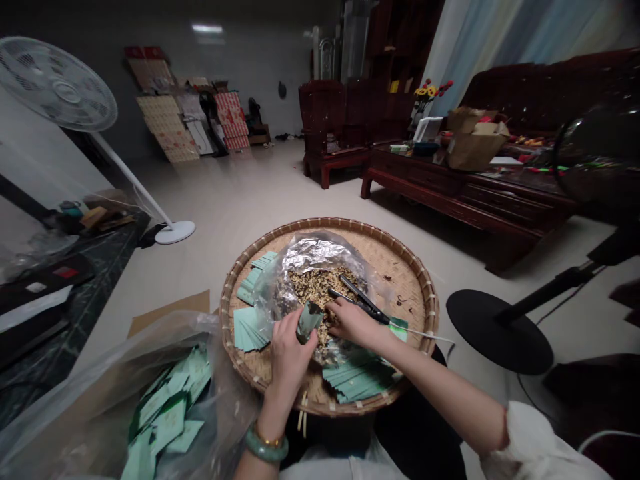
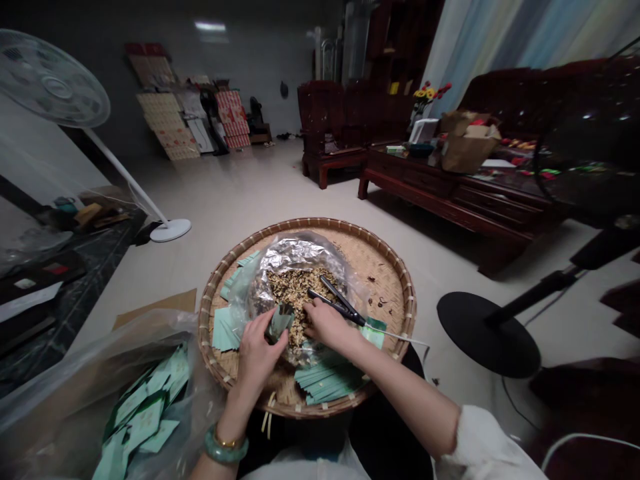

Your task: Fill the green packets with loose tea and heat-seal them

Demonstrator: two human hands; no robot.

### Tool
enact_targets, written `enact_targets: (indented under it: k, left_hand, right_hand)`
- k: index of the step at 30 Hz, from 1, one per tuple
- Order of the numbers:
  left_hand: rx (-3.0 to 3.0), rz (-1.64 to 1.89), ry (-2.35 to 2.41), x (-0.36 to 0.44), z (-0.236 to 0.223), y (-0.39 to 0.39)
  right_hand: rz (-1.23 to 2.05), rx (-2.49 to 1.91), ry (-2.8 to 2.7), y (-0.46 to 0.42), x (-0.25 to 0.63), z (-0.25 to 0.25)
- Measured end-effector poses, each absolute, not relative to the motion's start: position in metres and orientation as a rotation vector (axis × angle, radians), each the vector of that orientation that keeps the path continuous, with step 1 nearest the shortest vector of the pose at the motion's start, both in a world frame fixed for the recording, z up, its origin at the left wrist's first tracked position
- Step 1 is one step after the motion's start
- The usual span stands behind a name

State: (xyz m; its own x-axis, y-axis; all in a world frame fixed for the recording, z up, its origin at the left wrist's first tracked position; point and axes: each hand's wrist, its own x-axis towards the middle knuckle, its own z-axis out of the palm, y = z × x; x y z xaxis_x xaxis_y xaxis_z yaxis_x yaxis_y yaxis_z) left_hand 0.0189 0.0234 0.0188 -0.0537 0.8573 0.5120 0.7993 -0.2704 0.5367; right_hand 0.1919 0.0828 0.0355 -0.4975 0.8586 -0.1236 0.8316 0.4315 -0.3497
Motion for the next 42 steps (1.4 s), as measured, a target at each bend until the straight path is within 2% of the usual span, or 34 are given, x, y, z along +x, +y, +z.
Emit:
enact_targets:
  k: [20,29,38,42]
  left_hand:
    - [2.137,1.246,1.842,0.014,0.016,0.021]
    - [2.159,1.235,1.841,0.021,0.018,0.025]
    - [2.156,1.251,1.832,0.021,0.017,0.025]
    - [2.158,1.274,1.826,0.023,0.016,0.025]
  right_hand:
    - [0.559,-1.559,-2.462,0.104,0.189,0.032]
    - [1.042,-1.235,-2.012,0.097,0.189,0.081]
    - [1.224,-1.171,-1.872,0.094,0.182,0.08]
    - [1.165,-1.153,-1.933,0.092,0.182,0.082]
